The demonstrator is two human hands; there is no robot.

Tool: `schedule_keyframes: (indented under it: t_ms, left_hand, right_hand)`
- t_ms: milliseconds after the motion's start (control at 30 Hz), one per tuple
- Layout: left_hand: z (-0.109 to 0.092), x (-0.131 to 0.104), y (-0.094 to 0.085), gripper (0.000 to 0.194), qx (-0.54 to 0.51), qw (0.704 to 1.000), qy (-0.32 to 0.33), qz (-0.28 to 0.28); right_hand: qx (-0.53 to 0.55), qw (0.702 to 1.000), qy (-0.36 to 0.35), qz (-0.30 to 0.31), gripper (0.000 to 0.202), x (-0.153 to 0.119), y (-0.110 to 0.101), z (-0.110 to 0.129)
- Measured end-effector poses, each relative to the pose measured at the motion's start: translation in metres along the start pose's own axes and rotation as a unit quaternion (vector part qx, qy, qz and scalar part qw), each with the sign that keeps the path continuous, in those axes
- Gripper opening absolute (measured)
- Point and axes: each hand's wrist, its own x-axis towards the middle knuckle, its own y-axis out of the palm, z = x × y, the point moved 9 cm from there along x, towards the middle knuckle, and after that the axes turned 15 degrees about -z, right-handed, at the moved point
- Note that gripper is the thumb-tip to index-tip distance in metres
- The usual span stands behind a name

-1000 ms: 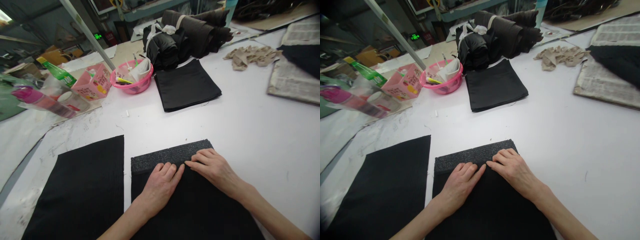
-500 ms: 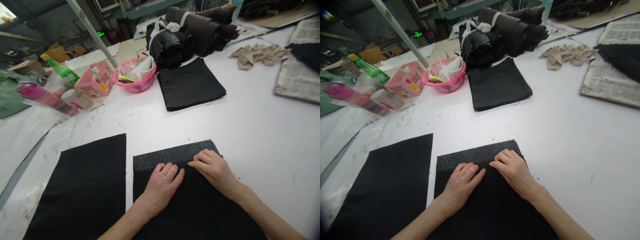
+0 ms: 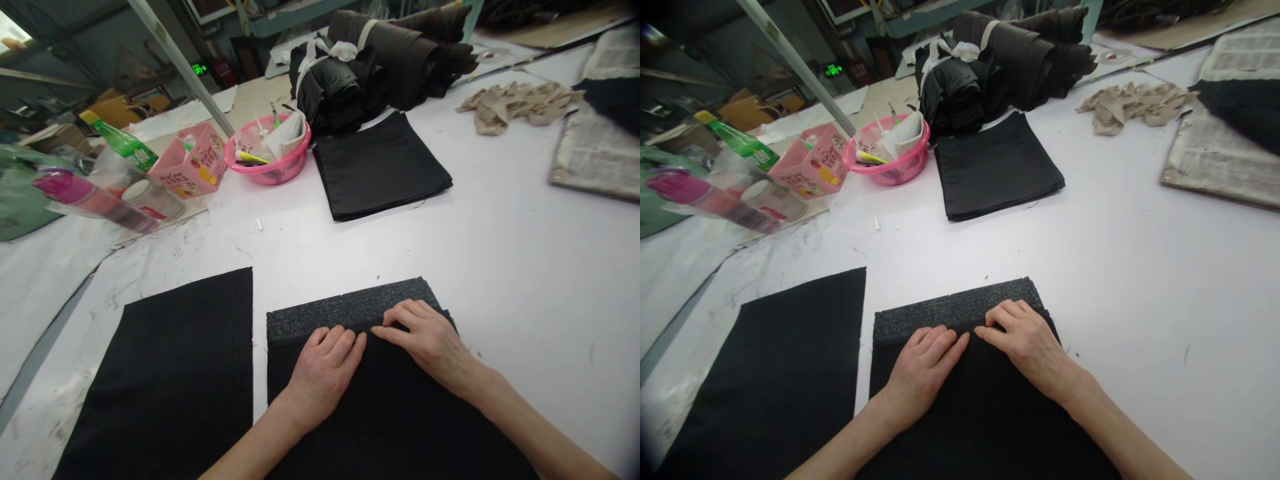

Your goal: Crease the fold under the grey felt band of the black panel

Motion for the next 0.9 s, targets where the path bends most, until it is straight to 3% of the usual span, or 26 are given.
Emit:
schedule_keyframes:
  t_ms: [200,900]
  left_hand:
    - [-0.003,0.001,0.000,0.034,0.021,1.000,0.019,-0.008]
    - [-0.007,0.005,0.010,0.044,0.044,0.993,0.047,0.096]
  right_hand:
    - [-0.002,1.000,0.003,-0.006,0.024,0.000,0.000,0.000]
    - [0.012,1.000,0.012,0.024,0.027,-0.010,-0.011,-0.015]
